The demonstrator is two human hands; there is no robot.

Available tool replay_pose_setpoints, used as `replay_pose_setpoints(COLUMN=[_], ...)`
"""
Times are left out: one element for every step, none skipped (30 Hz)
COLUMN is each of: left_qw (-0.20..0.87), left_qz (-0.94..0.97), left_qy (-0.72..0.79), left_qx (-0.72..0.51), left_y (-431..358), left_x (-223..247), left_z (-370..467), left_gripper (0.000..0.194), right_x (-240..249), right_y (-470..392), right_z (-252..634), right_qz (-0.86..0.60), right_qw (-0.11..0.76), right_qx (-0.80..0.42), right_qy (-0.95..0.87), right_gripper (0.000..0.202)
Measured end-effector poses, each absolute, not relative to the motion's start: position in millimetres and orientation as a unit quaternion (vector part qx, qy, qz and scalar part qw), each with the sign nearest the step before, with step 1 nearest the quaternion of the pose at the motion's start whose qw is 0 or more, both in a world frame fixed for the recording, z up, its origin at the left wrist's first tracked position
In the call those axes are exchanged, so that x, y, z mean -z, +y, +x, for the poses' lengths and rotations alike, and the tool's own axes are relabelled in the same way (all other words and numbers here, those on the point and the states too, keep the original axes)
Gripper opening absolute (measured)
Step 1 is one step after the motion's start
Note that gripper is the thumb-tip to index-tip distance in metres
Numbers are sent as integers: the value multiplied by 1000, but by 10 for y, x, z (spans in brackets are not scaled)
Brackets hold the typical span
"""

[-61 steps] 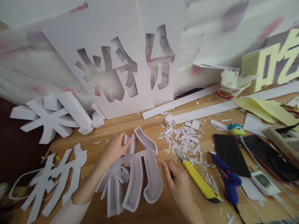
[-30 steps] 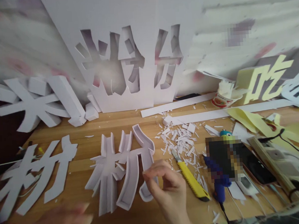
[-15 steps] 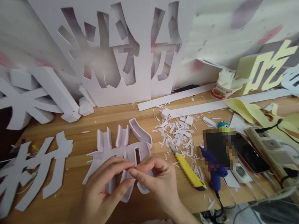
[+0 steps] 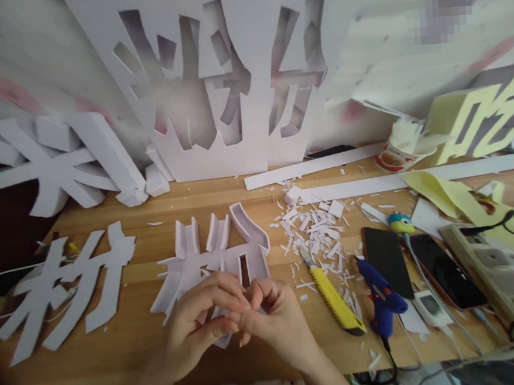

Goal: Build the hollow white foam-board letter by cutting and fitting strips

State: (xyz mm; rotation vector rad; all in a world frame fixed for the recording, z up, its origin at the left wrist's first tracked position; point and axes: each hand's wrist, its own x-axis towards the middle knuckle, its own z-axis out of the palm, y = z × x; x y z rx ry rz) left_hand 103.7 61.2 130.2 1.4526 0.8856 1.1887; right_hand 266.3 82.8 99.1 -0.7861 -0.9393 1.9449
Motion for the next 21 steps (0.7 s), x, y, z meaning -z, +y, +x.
replay_pose_setpoints(left_qw=[515, 519, 519, 513, 503, 491, 477, 463, 447, 430, 412, 390, 365, 335, 303, 271, 240, 211, 185, 161, 137], left_qz=[592, 583, 577, 577, 580, 586, 593, 600, 607, 615, 625, 635, 646, 658, 670, 680, 689, 696, 700, 697, 690], left_qy=[369, 372, 379, 384, 391, 400, 409, 419, 427, 434, 441, 447, 454, 462, 473, 487, 504, 524, 546, 571, 598], left_qx=[-497, -502, -504, -506, -507, -505, -503, -501, -499, -498, -496, -495, -493, -491, -485, -476, -462, -443, -422, -403, -385], left_y=[609, 606, 602, 597, 592, 587, 582, 578, 575, 574, 572, 570, 566, 559, 548, 532, 511, 486, 456, 422, 382], left_x=[-1289, -1284, -1284, -1289, -1294, -1299, -1300, -1297, -1288, -1275, -1257, -1235, -1211, -1186, -1159, -1132, -1104, -1076, -1047, -1015, -982], left_z=[1045, 1053, 1060, 1065, 1068, 1070, 1070, 1069, 1069, 1067, 1066, 1062, 1055, 1043, 1023, 992, 948, 888, 815, 728, 633], left_gripper=[13, 13, 12, 11, 11, 10, 11, 12, 14, 17, 20, 21, 22, 23, 23, 23, 23, 23, 22, 21, 20], right_x=[-960, -938, -927, -923, -925, -928, -929, -925, -915, -898, -878, -858, -843, -836, -840, -853, -872, -893, -910, -917, -913], right_y=[818, 814, 814, 819, 827, 836, 846, 855, 862, 867, 871, 872, 871, 869, 866, 863, 863, 867, 874, 884, 897], right_z=[2665, 2668, 2671, 2673, 2674, 2674, 2673, 2671, 2666, 2661, 2655, 2651, 2650, 2654, 2666, 2685, 2713, 2749, 2792, 2840, 2892], right_qz=[-313, -313, -311, -307, -306, -308, -312, -318, -326, -334, -342, -351, -363, -380, -400, -422, -442, -459, -470, -475, -475], right_qw=[399, 390, 383, 377, 371, 364, 355, 348, 340, 331, 324, 320, 321, 327, 337, 347, 356, 360, 366, 371, 376], right_qx=[-779, -784, -787, -790, -791, -791, -791, -788, -785, -782, -778, -771, -758, -735, -701, -656, -605, -553, -502, -454, -409], right_qy=[-369, -368, -369, -373, -377, -382, -389, -395, -402, -409, -415, -424, -436, -456, -486, -521, -558, -594, -627, -656, -682], right_gripper=[46, 47, 47, 48, 49, 49, 48, 48, 49, 50, 51, 53, 53, 52, 50, 47, 42, 36, 29, 23, 19])
